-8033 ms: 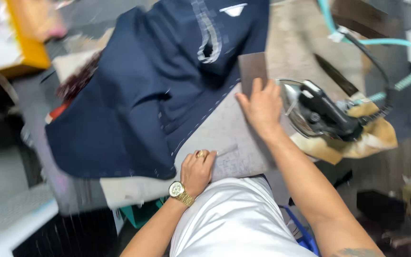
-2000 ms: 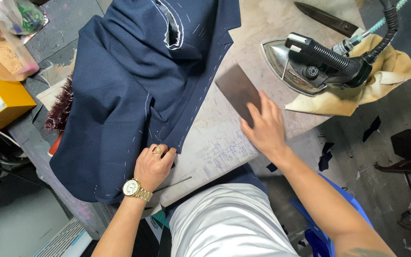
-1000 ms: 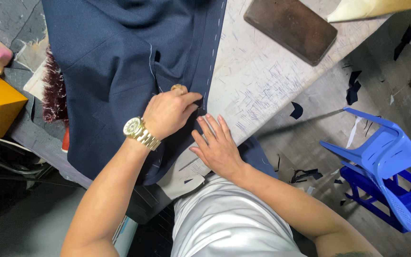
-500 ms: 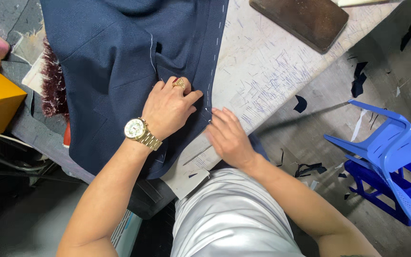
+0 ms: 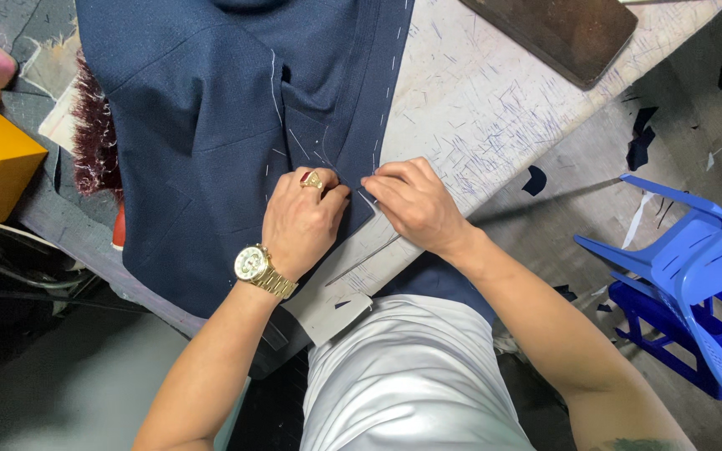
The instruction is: The person irons the seams and hems of a navy blue suit jacket on a workbench, uses a wooden block to press the fabric, and measures a section of the garment with a transparent ruler.
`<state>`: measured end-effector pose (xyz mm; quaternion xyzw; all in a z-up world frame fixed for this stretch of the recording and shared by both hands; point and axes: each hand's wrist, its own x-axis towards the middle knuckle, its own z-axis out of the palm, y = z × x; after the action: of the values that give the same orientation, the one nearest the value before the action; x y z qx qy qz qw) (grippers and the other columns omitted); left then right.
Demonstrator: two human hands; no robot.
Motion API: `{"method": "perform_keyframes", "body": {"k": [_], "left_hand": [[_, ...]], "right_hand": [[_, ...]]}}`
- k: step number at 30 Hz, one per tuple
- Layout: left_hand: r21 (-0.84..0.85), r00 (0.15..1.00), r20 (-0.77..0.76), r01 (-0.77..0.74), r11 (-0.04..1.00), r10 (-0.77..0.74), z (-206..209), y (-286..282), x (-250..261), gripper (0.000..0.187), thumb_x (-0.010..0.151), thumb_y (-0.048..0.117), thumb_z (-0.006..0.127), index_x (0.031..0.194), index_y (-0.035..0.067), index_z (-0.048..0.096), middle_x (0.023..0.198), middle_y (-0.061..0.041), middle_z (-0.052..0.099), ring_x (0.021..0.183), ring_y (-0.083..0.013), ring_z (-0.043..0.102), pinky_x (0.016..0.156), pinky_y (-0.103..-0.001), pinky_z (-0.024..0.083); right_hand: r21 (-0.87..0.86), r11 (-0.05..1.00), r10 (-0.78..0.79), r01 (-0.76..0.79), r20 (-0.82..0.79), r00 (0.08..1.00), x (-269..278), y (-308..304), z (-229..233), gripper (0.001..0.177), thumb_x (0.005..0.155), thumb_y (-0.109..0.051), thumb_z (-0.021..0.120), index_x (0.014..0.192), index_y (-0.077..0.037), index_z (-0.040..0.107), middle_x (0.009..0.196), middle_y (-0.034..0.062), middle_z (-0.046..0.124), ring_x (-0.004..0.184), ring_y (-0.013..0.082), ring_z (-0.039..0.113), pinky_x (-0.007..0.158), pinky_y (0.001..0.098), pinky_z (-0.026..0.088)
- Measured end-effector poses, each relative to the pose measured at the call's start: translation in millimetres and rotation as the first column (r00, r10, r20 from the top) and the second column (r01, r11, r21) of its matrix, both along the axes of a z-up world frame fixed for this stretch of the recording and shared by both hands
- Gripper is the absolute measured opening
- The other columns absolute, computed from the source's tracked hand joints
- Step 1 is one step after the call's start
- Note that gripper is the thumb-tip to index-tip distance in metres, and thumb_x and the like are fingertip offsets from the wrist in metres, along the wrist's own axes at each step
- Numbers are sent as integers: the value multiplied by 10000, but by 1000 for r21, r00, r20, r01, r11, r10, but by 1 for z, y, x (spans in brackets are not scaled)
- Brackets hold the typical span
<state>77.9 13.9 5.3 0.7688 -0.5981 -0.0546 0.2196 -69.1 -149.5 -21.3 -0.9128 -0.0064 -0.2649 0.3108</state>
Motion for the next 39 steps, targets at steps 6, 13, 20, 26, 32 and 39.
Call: {"method": "perform_keyframes", "body": {"k": [6,13,20,26,32,39], "left_hand": [[-64,997,-75,-30,998,25,6,-12,-7,324,887,428,778,1034,149,709,905,-39,614,895,-259,628,784,-401,454],[59,981,-178,-66,996,76,2,-24,2,116,928,289,739,971,186,706,844,-17,595,823,-248,641,696,-366,469],[190,958,-282,0,982,55,-2,-35,17,105,953,291,704,974,188,699,850,-33,596,819,-273,676,680,-373,528],[279,945,-319,19,960,74,9,-41,26,104,959,297,691,972,196,710,851,-27,607,803,-278,695,682,-394,551],[268,957,-285,26,963,53,14,-42,26,117,961,309,684,981,196,707,858,-53,616,819,-302,711,692,-432,583],[260,958,-283,26,965,51,8,-42,26,119,963,313,683,1003,204,706,877,-47,625,822,-304,720,695,-441,593]], "right_hand": [[111,994,-12,24,-105,994,5,-6,-6,316,911,-14,721,1226,-22,706,948,102,750,947,275,655,834,397,490],[297,952,3,78,-262,965,9,-12,-3,486,863,-41,792,1329,-58,658,937,52,752,926,259,648,869,395,494],[360,922,5,144,-384,924,10,-12,2,573,860,-59,808,1391,-47,594,925,92,745,932,292,642,905,439,499],[278,945,-35,173,-440,897,19,-12,20,485,879,-99,806,1322,-77,610,929,83,693,958,291,628,887,429,545],[-131,986,-106,103,-10,994,5,33,39,111,984,-53,609,1042,-15,696,955,126,653,895,308,634,781,422,564],[-172,973,-165,151,-69,984,-16,63,22,218,993,-191,670,1079,5,704,1278,232,676,1219,411,641,1049,581,473]]}}
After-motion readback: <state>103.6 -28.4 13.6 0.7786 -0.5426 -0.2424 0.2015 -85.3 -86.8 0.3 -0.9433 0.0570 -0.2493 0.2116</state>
